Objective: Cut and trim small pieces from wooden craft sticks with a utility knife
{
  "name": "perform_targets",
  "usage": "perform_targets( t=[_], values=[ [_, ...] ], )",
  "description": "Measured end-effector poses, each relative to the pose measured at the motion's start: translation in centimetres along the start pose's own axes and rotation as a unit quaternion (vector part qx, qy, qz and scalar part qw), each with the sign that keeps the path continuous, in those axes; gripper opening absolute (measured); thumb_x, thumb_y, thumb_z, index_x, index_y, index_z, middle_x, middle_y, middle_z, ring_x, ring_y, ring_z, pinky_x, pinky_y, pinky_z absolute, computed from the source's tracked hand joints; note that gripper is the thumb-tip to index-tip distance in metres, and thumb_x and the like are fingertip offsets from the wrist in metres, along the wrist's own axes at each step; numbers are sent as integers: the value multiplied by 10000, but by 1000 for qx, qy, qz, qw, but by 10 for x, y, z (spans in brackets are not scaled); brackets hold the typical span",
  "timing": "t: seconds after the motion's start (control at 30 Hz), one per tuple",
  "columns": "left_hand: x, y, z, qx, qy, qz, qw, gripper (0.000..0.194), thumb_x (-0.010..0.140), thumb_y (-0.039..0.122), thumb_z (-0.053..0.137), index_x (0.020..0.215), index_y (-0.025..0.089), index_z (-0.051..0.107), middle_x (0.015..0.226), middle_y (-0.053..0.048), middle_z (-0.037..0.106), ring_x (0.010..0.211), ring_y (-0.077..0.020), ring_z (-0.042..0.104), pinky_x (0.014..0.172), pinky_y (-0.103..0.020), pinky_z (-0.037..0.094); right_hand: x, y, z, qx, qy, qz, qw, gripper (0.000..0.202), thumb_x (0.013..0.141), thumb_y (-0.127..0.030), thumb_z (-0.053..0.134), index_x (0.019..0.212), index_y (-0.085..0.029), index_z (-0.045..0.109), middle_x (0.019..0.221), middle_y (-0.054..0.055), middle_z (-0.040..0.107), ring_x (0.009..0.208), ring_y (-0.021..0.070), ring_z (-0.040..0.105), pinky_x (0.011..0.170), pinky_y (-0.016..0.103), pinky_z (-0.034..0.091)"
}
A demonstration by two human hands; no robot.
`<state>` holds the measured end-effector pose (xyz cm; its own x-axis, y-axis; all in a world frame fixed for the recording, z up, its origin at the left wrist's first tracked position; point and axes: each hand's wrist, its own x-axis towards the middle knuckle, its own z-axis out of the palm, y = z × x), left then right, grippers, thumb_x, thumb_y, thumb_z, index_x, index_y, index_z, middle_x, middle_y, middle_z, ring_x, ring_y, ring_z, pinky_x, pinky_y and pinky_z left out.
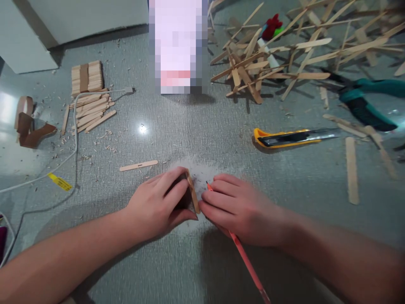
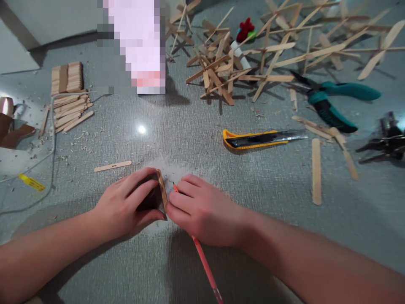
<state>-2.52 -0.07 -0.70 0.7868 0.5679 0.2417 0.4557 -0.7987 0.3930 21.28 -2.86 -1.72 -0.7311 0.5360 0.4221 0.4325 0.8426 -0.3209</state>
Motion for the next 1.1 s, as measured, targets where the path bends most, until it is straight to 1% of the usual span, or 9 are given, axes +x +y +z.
perform_targets(
  t=[0.07, 0.23, 0.33, 0.4, 0.53, 0.6, 0.73, 0.9, 1.1],
  values=[
    [1, 0, 0, 5, -2, -1, 1000, 546, 951, 575, 619, 1178, 79, 583, 1277, -227, 621, 1042, -286, 707, 832, -409, 650, 0, -1, -1, 2, 4, 0, 1000, 360, 1006, -109, 429, 738, -152, 665, 695, 31, 549, 688, 179, 393, 683, 344, 346],
    [1, 0, 1, 18, -1, 0, 1000, 549, 961, 589, 598, 1198, 94, 594, 1285, -214, 646, 1082, -287, 712, 877, -412, 648, 2, -2, -1, -7, 9, 7, 1000, 379, 1012, -95, 414, 749, -156, 679, 707, 39, 587, 690, 186, 408, 682, 351, 368],
    [1, -1, 1, 32, 2, 11, 999, 574, 944, 599, 621, 1195, 84, 611, 1296, -219, 659, 1195, -330, 681, 972, -452, 623, 2, -4, 0, -4, 7, 19, 1000, 356, 1015, -101, 436, 773, -149, 692, 716, 34, 607, 687, 182, 410, 684, 355, 372],
    [0, -1, 0, 42, 3, 15, 999, 588, 936, 598, 635, 1190, 69, 623, 1303, -227, 661, 1236, -352, 660, 1015, -473, 604, 2, -6, 0, 7, 5, 26, 1000, 338, 1010, -101, 459, 772, -150, 693, 717, 29, 615, 688, 182, 411, 690, 356, 374],
    [-2, -1, 0, 48, 3, 10, 999, 600, 935, 613, 627, 1189, 70, 639, 1315, -233, 656, 1219, -351, 669, 997, -478, 612, 1, -9, -1, 61, 3, 46, 997, 312, 1015, -109, 471, 778, -152, 670, 739, 23, 626, 694, 172, 434, 708, 341, 403],
    [-3, -1, 0, 49, 6, 12, 999, 604, 927, 614, 640, 1184, 68, 644, 1298, -234, 663, 1222, -353, 667, 1001, -484, 611, 1, -9, -2, 85, 7, 64, 994, 288, 1022, -121, 466, 817, -139, 668, 747, 28, 626, 698, 169, 453, 713, 329, 426],
    [-2, -1, 0, 48, 9, 11, 999, 578, 931, 594, 646, 1165, 66, 655, 1270, -232, 679, 1198, -352, 685, 982, -482, 623, 1, -9, -3, 84, -2, 47, 995, 240, 1018, -118, 456, 929, -116, 679, 782, 47, 647, 707, 176, 490, 700, 336, 444],
    [-1, -2, 1, 27, 16, 6, 1000, 560, 934, 592, 643, 1126, 68, 670, 1255, -220, 692, 1171, -349, 700, 966, -475, 634, 2, -10, -5, 92, -8, 64, 994, 237, 1031, -138, 447, 970, -103, 673, 747, 37, 609, 691, 170, 478, 676, 317, 453],
    [-1, -2, -1, 1, 15, -4, 1000, 514, 958, 551, 630, 1205, 101, 633, 1264, -184, 694, 1172, -309, 704, 987, -442, 630, -1, -11, -3, 113, -8, 89, 990, 226, 1036, -161, 450, 1011, -110, 669, 745, 29, 584, 692, 171, 481, 670, 315, 449]
  ],
)
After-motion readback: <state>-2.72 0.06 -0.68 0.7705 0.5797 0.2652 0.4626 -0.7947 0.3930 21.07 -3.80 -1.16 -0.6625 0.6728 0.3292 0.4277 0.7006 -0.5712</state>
